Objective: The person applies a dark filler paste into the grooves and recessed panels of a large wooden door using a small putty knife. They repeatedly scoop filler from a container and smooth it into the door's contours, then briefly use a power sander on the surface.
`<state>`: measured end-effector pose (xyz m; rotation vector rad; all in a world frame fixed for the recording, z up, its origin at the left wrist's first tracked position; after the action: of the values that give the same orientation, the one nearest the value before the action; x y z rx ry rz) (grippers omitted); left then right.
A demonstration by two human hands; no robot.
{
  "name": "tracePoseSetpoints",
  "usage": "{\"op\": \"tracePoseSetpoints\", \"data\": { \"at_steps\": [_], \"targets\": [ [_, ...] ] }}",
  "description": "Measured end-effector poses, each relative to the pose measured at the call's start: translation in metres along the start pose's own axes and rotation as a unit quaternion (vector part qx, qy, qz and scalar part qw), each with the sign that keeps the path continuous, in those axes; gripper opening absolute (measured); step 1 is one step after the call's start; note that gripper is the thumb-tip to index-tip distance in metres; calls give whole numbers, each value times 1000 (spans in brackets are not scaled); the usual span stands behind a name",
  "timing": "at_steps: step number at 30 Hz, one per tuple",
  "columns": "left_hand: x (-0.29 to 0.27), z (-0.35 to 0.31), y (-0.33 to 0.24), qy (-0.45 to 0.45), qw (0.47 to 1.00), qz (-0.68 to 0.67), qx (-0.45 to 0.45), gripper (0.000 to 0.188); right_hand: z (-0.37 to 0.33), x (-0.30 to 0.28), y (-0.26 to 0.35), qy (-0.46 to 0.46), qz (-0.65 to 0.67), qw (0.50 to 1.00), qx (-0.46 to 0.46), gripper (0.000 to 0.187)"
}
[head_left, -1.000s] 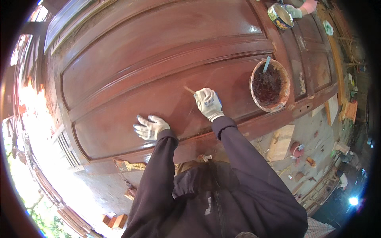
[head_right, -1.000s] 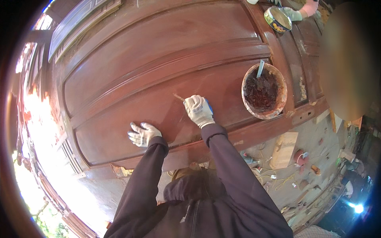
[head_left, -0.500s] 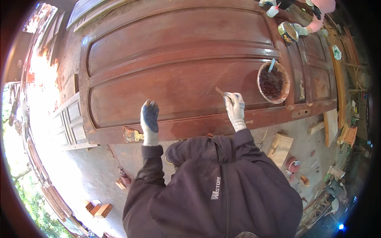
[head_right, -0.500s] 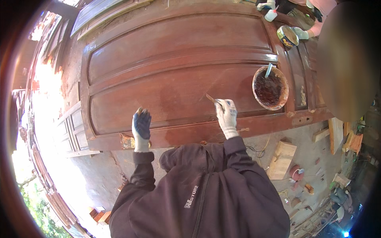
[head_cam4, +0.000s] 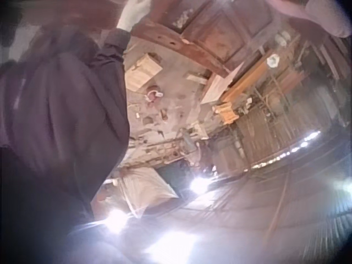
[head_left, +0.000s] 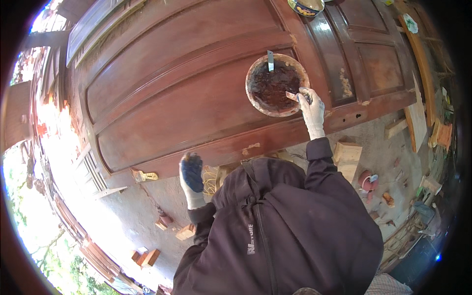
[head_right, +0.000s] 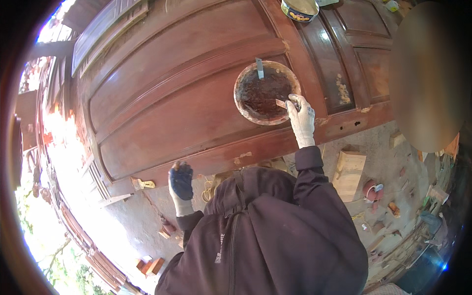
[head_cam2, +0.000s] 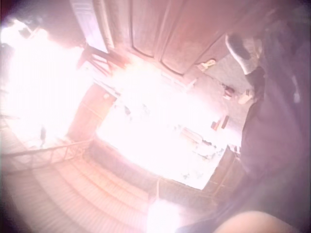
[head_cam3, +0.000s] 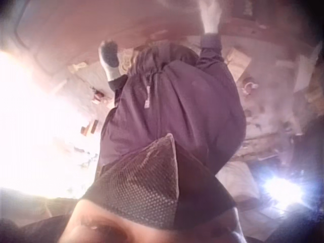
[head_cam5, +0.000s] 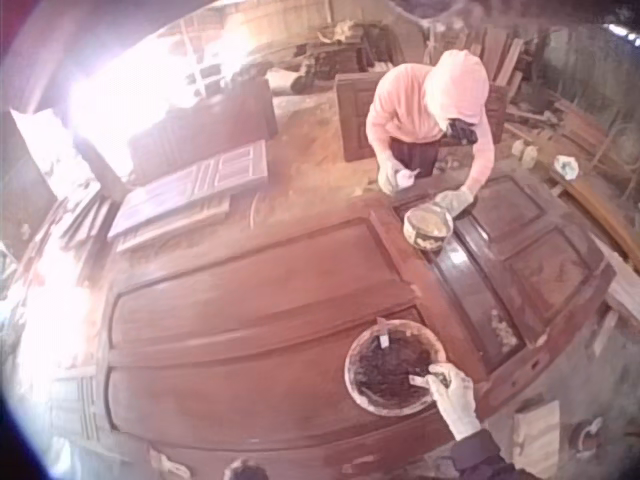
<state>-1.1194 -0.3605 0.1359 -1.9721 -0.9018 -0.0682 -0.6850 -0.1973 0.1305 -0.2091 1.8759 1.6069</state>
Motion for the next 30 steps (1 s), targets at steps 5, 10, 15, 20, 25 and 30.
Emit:
{"op": "tracePoseSetpoints", "data": {
  "at_steps": [5, 10, 15, 20, 25, 30],
  "targets": [
    [24, -73, 33, -45, 990, 134, 20, 50, 29, -12, -14, 23, -2, 1000, -7, 25],
    [15, -119, 47, -182, 979, 72, 51, 53, 65, -8, -23, 14, -21, 997, -71, 27],
    [8, -124, 55, -197, 979, 22, 53, 51, 63, 0, -17, 57, 58, 997, -2, 29],
    [33, -109, 55, -104, 990, 52, 82, 50, 45, -11, -10, -52, -173, 960, -213, 39],
    [25, -104, 70, -95, 990, 49, 91, 49, 18, -11, -54, -79, -82, 992, -48, 43],
    [7, -90, 93, -114, 993, -29, 15, 52, -11, 23, -91, 213, 287, 893, 275, 45]
  ]
}}
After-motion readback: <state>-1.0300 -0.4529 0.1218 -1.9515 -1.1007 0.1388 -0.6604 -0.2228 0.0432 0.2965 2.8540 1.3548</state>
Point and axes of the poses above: each hand's wrist, its own z-axis towards the middle knuckle, its own x-axis out of the palm, y = z × x, the point moved 1 cm from there along z, towards the middle knuckle, and after that the axes turned 2 degrees about z, right-handed, at the moved point
